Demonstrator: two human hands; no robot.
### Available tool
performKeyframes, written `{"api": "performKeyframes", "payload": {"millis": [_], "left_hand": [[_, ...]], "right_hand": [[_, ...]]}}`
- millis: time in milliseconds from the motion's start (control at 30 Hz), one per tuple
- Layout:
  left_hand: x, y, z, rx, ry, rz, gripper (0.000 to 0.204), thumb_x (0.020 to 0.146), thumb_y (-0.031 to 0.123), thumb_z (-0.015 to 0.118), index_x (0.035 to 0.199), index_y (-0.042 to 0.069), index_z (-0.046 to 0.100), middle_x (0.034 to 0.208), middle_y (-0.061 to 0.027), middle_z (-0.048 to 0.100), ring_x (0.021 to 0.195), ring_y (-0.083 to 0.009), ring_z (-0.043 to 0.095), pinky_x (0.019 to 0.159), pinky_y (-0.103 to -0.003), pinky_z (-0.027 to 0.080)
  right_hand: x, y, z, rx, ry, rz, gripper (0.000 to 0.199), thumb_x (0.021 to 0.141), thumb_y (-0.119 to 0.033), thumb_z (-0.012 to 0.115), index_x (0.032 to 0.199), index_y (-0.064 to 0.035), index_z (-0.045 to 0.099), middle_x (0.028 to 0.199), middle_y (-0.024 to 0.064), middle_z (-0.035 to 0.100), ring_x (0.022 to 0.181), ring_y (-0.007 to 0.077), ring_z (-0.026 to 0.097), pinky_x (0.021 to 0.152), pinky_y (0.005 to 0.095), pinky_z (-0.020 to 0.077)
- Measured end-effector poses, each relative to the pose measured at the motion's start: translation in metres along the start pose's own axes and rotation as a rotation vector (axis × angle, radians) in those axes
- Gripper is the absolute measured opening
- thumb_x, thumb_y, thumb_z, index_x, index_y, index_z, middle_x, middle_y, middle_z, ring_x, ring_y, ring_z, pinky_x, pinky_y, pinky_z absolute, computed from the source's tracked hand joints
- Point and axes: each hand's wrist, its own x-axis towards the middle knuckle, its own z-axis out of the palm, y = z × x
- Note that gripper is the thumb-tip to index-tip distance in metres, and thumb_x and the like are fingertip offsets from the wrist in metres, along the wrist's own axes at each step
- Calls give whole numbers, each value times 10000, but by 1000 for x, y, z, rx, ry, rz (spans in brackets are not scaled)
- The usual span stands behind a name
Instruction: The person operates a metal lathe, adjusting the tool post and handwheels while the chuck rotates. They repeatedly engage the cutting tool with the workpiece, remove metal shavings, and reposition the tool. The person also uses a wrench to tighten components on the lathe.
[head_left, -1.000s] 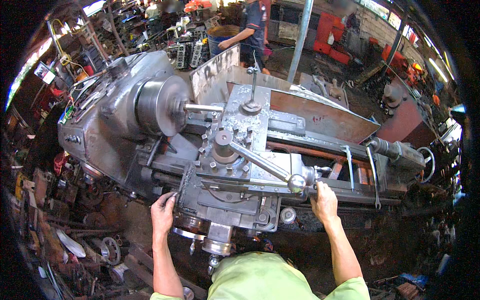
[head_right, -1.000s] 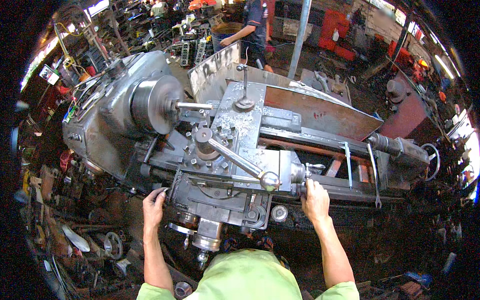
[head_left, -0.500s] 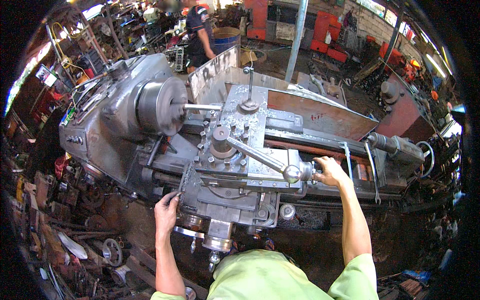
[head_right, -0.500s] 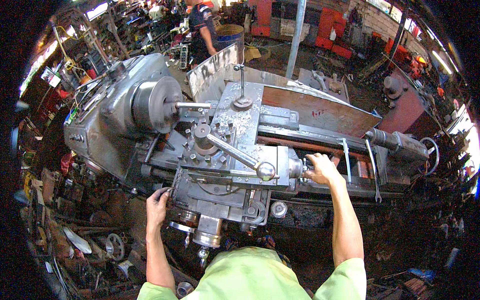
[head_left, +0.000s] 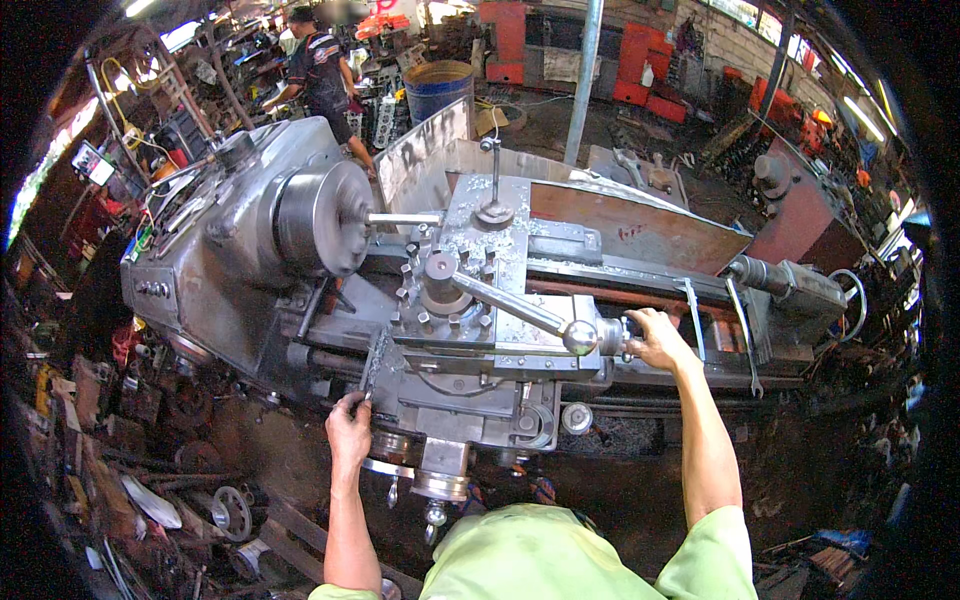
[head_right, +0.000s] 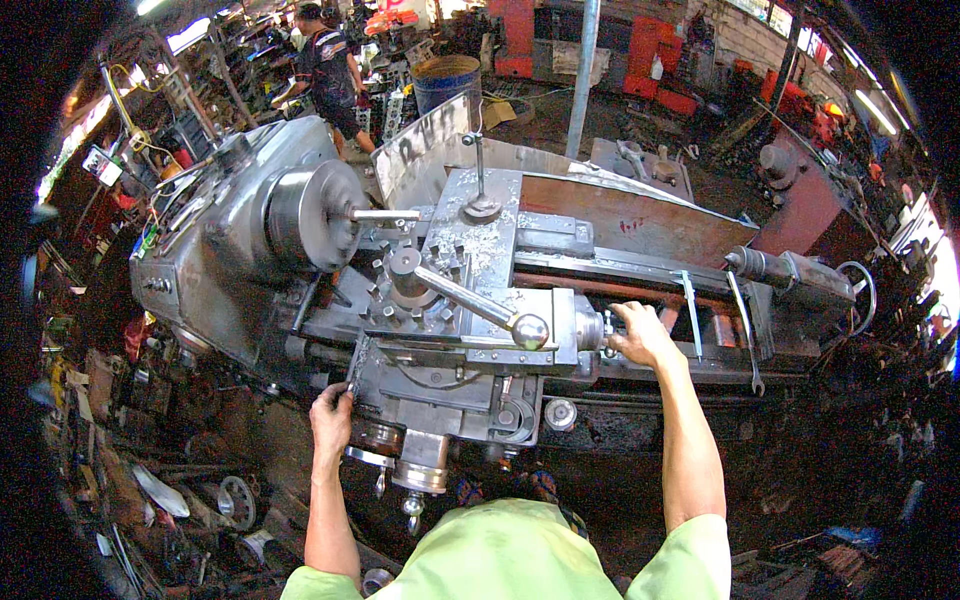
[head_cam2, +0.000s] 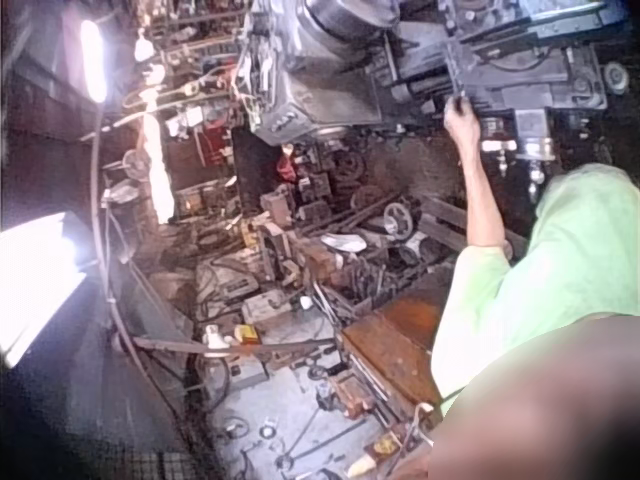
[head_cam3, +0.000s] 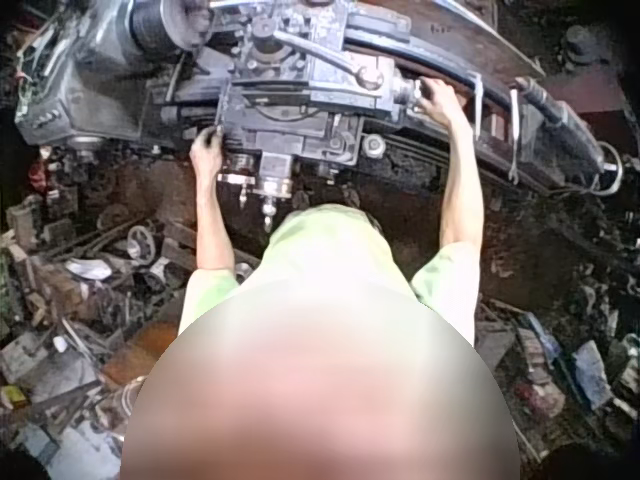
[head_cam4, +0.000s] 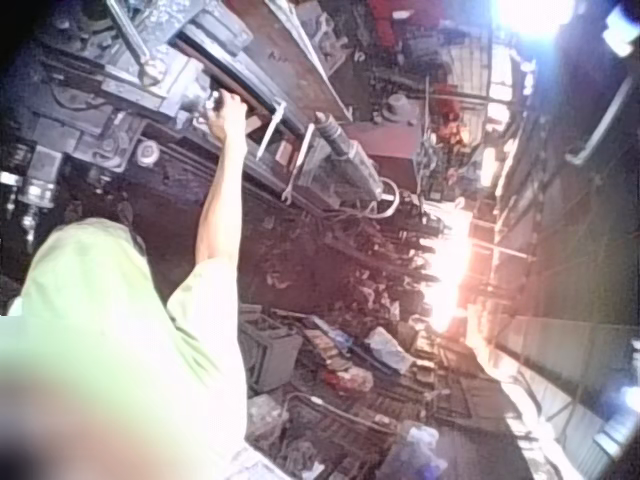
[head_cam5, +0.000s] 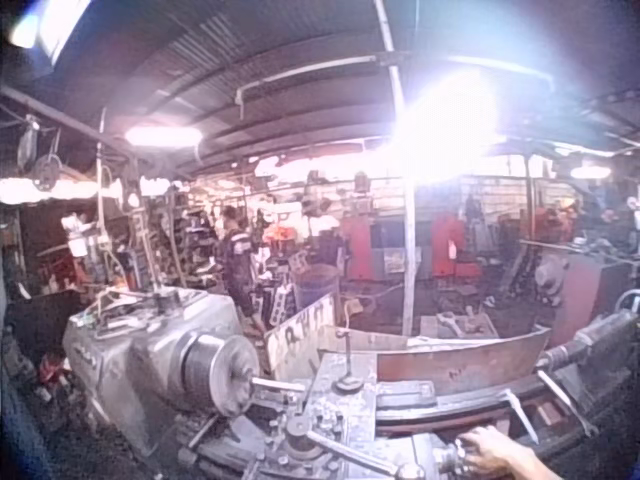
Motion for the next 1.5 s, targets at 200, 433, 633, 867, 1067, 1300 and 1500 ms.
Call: {"api": "performKeyframes", "payload": {"millis": [200,433,633,867,1067,1300,1500], "left_hand": [[-3,-1,2,-54,-17,-56,240,896,144,652,1059,-26,703,1016,-210,711,986,-353,686,885,-400,509],[-6,9,4,-12,14,5,231,890,114,654,1055,-41,698,1021,-207,703,987,-365,677,888,-404,506],[-3,18,21,182,65,254,208,875,85,663,1041,-33,704,986,-215,686,955,-395,642,869,-456,491],[15,10,49,350,-12,371,273,839,67,683,1100,-6,721,999,-244,664,967,-421,621,890,-484,496],[2,6,41,383,48,410,335,852,81,677,1172,-17,675,1074,-246,638,1055,-417,589,925,-492,477],[-121,23,-22,323,-202,-177,365,940,285,622,1037,-61,690,981,-232,691,958,-435,631,884,-464,487],[-212,17,-2,-273,-402,-852,505,1021,392,474,1239,-33,636,1071,-180,730,927,-264,700,845,-366,516]], "right_hand": [[-2,-3,-1,2,15,-1,700,794,-305,786,1406,-85,527,1384,190,534,1286,400,468,1106,480,402],[-2,-3,0,27,17,0,706,796,-285,795,1413,-82,518,1383,189,532,1287,398,464,1101,480,405],[-3,0,4,43,25,3,711,796,-281,792,1419,-81,513,1392,188,525,1294,397,458,1111,479,397],[-4,-2,4,41,45,-1,707,790,-278,791,1410,-77,517,1400,187,521,1298,397,454,1113,477,394],[-5,-2,4,41,67,-24,703,784,-287,794,1400,-80,526,1394,180,526,1289,394,461,1099,479,405],[10,16,-6,40,-54,-107,730,738,-423,820,1324,-53,589,1244,198,594,1172,394,539,1016,476,463],[42,30,-20,189,-252,-207,824,650,-546,847,1208,24,638,1082,244,696,1049,398,661,913,468,522]]}}
